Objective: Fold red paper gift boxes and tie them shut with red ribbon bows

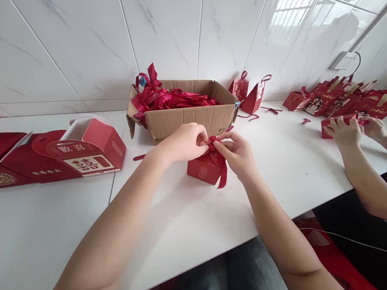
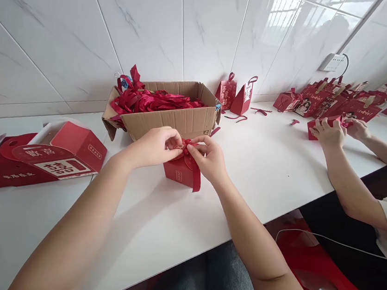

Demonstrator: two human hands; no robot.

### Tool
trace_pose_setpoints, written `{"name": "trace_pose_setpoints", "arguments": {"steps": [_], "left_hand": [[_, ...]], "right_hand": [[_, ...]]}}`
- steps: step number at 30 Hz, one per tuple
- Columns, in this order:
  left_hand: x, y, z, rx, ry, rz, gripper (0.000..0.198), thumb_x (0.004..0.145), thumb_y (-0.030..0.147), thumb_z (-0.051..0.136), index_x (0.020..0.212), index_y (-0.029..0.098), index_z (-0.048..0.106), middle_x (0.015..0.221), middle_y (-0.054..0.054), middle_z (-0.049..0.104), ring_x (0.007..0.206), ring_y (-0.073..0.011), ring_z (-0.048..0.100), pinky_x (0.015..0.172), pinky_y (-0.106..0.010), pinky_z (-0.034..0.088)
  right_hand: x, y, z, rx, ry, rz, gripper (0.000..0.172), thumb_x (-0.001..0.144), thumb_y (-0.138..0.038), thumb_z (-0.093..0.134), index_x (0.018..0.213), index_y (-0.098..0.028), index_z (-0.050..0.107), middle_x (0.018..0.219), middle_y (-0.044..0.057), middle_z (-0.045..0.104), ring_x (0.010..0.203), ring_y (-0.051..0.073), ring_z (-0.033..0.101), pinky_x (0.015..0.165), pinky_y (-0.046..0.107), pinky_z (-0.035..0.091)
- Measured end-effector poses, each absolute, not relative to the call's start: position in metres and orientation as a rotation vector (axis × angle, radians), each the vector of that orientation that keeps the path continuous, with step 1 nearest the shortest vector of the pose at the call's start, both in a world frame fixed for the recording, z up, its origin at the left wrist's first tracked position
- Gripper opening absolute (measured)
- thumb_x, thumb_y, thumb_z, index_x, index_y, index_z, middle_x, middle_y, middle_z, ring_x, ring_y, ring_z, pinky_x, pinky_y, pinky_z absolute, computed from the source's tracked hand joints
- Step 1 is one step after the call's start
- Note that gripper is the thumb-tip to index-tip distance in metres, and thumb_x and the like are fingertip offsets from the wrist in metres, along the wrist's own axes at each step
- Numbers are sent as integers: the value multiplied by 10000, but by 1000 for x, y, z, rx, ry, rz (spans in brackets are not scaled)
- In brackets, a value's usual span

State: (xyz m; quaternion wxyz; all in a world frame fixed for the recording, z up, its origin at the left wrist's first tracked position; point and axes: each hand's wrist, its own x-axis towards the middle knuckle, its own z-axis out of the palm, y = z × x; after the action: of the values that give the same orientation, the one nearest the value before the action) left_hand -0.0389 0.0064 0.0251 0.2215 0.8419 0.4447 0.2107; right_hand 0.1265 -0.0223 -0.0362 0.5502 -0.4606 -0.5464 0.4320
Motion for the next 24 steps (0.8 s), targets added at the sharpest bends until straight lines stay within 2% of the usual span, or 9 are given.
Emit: {"name": "trace_pose_setpoints", "arguments": {"steps": [3,7,11,13,16,18,20,24], "left_hand": [[-39,5,27,2360,1214,454,166,772,342,593,785,181,630,872,-45,651,755,-178,606,598,-270,457],[-35,7,23,2355,1235,446,115,767,251,549,770,180,641,845,-35,687,726,-169,616,580,-258,444],[-34,10,20,2361,1212,451,123,764,222,524,772,177,638,828,-36,694,702,-166,610,590,-260,441],[-36,10,20,2378,1179,441,127,761,215,510,774,181,632,833,-35,690,697,-165,603,587,-259,433],[-39,11,21,2392,1151,433,133,763,216,494,786,191,622,846,-29,683,697,-162,593,578,-254,423],[-41,12,22,2404,1157,416,132,761,217,489,789,195,616,852,-28,680,696,-163,589,574,-254,417],[-42,12,22,2418,1166,382,134,761,220,487,786,198,617,870,-30,679,702,-166,591,572,-257,413],[-45,12,22,2423,1154,307,158,773,240,482,809,213,633,921,-32,680,749,-179,610,587,-261,420]], "right_hand": [[126,-24,-36,-1110,-1331,986,318,771,-481,666,909,-216,557,623,-17,661,531,121,558,494,231,408],[124,-26,-34,-1159,-1425,794,265,835,-470,584,884,-210,573,641,-3,659,537,118,550,498,235,402],[129,-17,-37,-1200,-1440,487,222,871,-406,508,860,-202,596,853,53,691,757,163,623,680,298,487],[135,-8,-42,-1189,-1436,449,187,856,-308,477,946,-203,603,1039,79,680,946,189,624,811,338,493],[144,2,-48,-1105,-1502,656,371,780,-193,461,1137,-218,554,1240,84,624,1137,194,577,942,378,468],[147,5,-50,-1076,-1574,801,446,751,-174,465,1190,-215,527,1192,85,652,1075,190,614,901,371,497],[148,3,-50,-1106,-1638,826,449,737,-167,476,1180,-208,542,1104,78,683,942,181,651,790,340,530],[149,-4,-43,-1175,-1752,626,285,732,-167,516,982,-194,650,978,51,702,779,155,633,673,296,516]]}}
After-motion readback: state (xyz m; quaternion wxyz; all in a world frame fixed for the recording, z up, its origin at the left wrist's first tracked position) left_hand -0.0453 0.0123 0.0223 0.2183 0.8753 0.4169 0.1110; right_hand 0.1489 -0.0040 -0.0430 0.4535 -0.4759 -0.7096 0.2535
